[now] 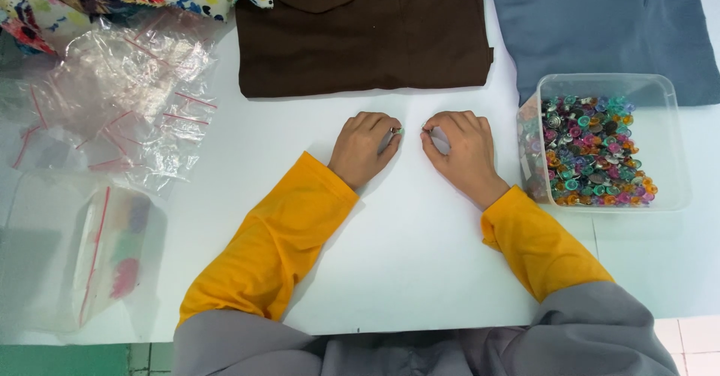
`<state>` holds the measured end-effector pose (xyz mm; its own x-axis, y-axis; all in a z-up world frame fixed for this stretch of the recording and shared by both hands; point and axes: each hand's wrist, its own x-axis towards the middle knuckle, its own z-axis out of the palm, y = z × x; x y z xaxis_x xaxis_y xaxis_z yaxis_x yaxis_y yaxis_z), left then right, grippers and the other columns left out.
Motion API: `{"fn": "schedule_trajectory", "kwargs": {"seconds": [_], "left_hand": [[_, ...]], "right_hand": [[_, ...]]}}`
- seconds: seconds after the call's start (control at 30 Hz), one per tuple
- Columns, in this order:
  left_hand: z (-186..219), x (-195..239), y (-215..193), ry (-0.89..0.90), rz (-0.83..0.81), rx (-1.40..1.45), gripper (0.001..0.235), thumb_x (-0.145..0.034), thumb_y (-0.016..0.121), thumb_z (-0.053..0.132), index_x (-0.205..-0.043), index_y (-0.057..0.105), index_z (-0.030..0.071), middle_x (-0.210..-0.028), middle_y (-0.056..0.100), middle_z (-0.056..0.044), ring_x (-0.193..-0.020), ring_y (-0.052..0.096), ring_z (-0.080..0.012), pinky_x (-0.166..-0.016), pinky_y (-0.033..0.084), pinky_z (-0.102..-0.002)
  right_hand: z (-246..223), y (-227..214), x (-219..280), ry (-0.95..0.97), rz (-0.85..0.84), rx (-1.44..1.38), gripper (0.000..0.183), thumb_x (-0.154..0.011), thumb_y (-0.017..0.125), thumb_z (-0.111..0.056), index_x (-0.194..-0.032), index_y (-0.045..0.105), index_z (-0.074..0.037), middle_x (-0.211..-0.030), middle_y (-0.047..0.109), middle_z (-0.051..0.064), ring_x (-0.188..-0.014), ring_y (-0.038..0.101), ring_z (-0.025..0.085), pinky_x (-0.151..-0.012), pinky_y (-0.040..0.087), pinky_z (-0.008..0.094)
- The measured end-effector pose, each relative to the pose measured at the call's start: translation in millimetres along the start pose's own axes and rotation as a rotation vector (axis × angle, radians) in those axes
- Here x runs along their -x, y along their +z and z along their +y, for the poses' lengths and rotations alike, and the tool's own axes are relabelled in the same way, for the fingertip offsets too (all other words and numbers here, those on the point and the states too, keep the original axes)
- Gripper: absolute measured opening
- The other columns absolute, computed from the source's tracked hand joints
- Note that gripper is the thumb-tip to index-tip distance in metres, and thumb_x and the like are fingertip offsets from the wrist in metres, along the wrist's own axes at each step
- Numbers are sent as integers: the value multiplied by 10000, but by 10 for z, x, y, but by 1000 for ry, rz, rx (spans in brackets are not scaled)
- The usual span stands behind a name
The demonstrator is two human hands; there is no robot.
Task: Sorting small decorative buttons from a container and placing them into small plastic bags
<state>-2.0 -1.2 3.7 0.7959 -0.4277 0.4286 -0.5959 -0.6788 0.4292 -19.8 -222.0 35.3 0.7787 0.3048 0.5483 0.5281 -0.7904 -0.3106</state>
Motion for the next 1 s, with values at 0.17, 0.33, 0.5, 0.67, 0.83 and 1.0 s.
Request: {"fn": "schedule_trajectory", "kwargs": {"seconds": [0.17, 0.33, 0.5, 0.67, 0.83, 1.0], "left_hand": [[7, -9, -30, 9, 1, 7, 185, -957, 711, 179, -1124, 695, 101, -1029, 686, -80, -1059, 663, -263, -890, 539, -397], [11, -11, -30, 10, 12, 2, 181, -950, 717, 178, -1113, 694, 103, -1016, 678, -79, -1048, 664, -268, -881, 543, -399], [-39, -2, 36, 12, 17, 3, 178, -951, 710, 175, -1115, 694, 107, -1031, 671, -80, -1057, 661, -272, -886, 543, -402], [-45, 1, 50, 10, 24, -5, 186, -950, 709, 177, -1123, 688, 112, -1032, 672, -78, -1054, 665, -274, -882, 545, -400], [-65, 15, 81, 22, 43, -9, 196, -944, 715, 184, -1125, 685, 116, -1028, 672, -78, -1048, 667, -277, -872, 550, -401], [-72, 19, 84, 37, 60, -21, 170, -934, 708, 168, -1096, 686, 120, -1005, 678, -72, -1028, 674, -275, -854, 552, -395]], "right_hand": [[-5, -18, -11, 27, -7, -62, 115, -928, 786, -125, -995, 702, -167, -971, 706, -15, -938, 661, 217, -796, 437, 350], [0, -24, -2, 36, -17, -70, 123, -922, 795, -111, -995, 707, -155, -966, 711, 0, -929, 669, 233, -793, 450, 363], [22, 3, 26, 39, -19, -69, 139, -926, 798, -128, -1014, 703, -177, -983, 710, -22, -963, 670, 214, -818, 441, 352], [9, -10, 15, 45, -12, -86, 146, -932, 796, -126, -1034, 700, -166, -992, 713, -4, -956, 674, 231, -814, 446, 361], [18, -2, 25, 33, -2, -83, 151, -931, 798, -130, -1039, 698, -167, -996, 713, -3, -953, 677, 233, -805, 447, 359], [-7, -26, 22, 61, -23, -92, 120, -945, 782, -123, -1037, 710, -149, -1000, 722, 24, -954, 676, 242, -811, 456, 363]]}}
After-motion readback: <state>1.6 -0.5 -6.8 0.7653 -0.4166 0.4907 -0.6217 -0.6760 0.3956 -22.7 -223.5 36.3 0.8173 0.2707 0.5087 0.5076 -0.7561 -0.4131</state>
